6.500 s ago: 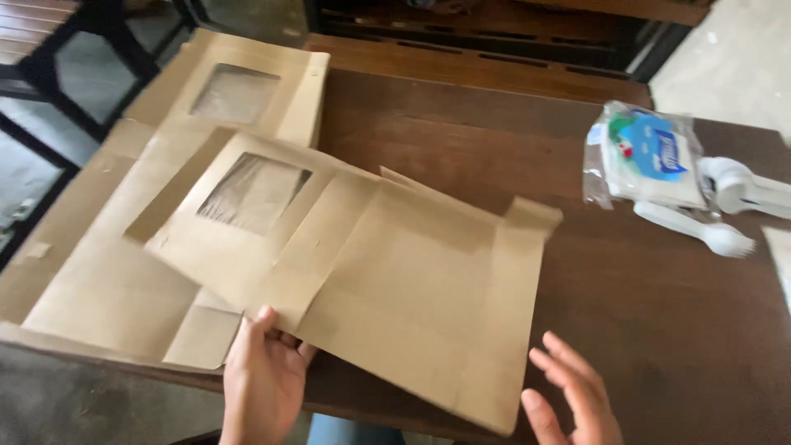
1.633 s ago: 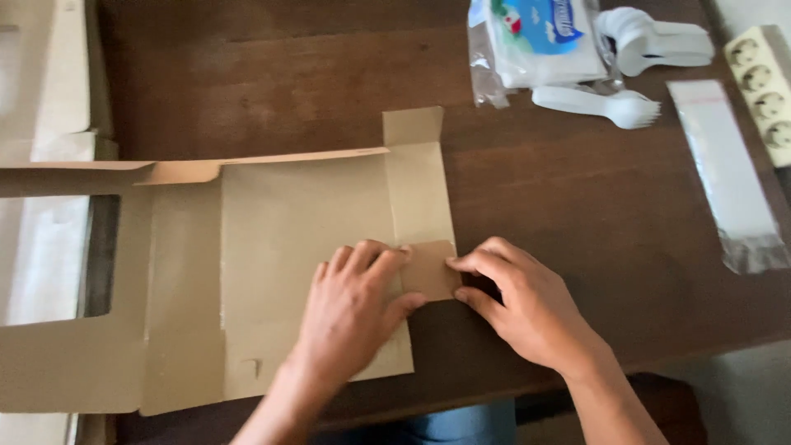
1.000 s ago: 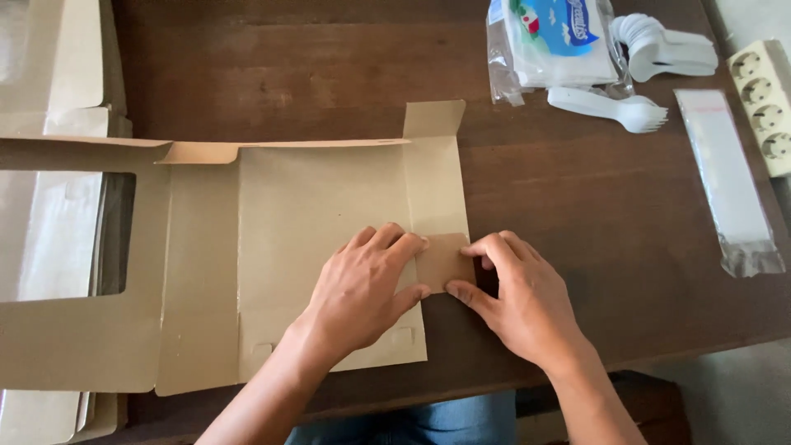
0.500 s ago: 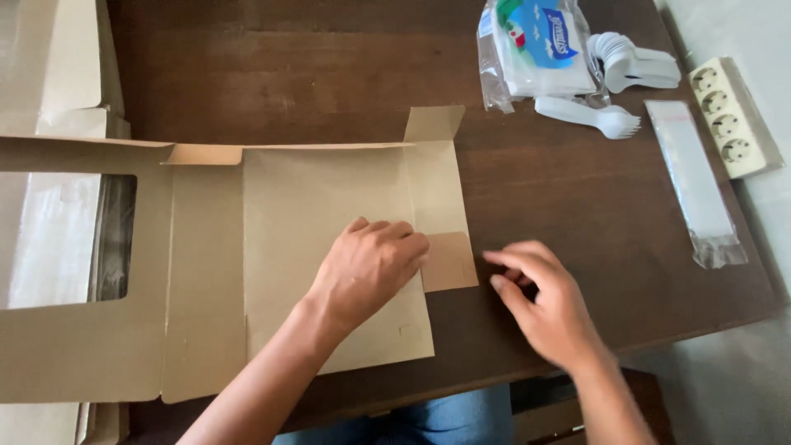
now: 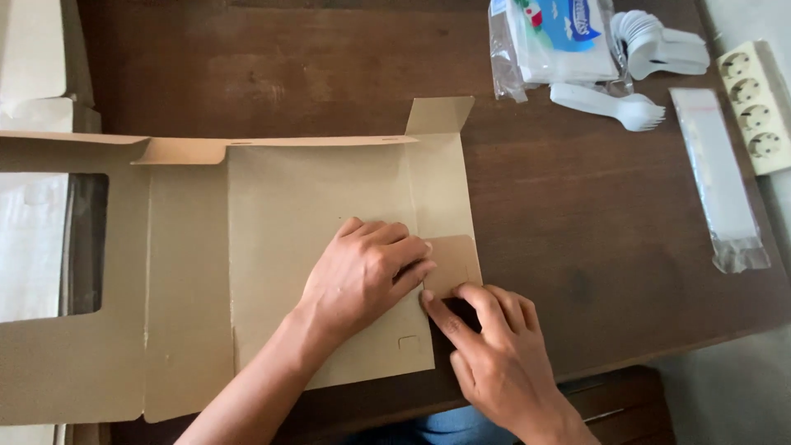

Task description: The person is carefully folding a flat cardboard box into its 3D shape, focusing on the side flaps and the windowed lid.

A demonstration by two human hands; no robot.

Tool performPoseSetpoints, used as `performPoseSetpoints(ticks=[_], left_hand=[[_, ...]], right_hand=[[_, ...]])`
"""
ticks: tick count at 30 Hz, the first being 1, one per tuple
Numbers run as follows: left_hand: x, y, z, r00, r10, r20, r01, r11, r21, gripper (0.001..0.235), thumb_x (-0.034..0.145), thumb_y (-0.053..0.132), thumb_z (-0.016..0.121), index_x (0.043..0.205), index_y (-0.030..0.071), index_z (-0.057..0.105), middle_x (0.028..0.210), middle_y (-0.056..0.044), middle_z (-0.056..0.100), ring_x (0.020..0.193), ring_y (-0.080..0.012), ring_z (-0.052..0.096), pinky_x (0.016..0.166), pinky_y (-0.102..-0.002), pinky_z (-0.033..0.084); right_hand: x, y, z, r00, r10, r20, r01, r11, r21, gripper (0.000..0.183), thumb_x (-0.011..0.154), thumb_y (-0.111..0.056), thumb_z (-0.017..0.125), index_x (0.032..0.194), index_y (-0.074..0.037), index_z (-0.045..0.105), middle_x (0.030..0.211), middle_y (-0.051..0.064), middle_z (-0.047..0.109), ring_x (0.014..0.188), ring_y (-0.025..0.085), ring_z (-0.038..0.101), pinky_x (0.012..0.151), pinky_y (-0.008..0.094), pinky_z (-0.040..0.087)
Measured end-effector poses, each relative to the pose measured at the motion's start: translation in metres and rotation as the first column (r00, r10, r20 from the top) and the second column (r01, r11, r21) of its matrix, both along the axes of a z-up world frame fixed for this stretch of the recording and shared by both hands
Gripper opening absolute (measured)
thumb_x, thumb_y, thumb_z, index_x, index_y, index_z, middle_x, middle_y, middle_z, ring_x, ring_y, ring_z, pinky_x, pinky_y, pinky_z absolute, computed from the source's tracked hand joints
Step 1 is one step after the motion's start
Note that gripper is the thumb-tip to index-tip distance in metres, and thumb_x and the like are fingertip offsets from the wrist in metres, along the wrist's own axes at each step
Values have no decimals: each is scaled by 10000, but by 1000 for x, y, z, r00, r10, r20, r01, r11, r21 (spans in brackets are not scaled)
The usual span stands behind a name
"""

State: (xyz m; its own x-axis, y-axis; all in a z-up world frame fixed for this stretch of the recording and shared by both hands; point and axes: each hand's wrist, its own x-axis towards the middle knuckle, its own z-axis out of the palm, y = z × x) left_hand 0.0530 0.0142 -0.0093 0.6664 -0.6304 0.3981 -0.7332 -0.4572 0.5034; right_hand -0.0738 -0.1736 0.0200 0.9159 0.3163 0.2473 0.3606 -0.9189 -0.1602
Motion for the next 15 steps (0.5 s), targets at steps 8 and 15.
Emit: performPoseSetpoints(ticks=[8, 15], left_hand=[[1, 0, 8, 1000, -5, 6, 5, 1000, -19, 141, 1003, 275, 674, 952, 151, 718, 835, 16, 646, 718, -224, 611, 663, -367, 404], [1, 0, 9, 1000, 8, 17, -8, 1000, -21, 140, 1016, 267, 668, 945, 156, 714, 794, 19, 613, 692, -216, 588, 636, -360, 379]], right_hand=[[4, -16, -2, 996, 66, 59, -64, 997, -36, 498, 850, -93, 493, 1312, -136, 675, 1219, 81, 613, 1100, 291, 574, 1012, 487, 455], [5, -33, 1, 990, 53, 131, -51, 999, -19, 470, 811, -17, 493, 1197, -102, 747, 1204, 91, 679, 1051, 252, 633, 1148, 488, 360]])
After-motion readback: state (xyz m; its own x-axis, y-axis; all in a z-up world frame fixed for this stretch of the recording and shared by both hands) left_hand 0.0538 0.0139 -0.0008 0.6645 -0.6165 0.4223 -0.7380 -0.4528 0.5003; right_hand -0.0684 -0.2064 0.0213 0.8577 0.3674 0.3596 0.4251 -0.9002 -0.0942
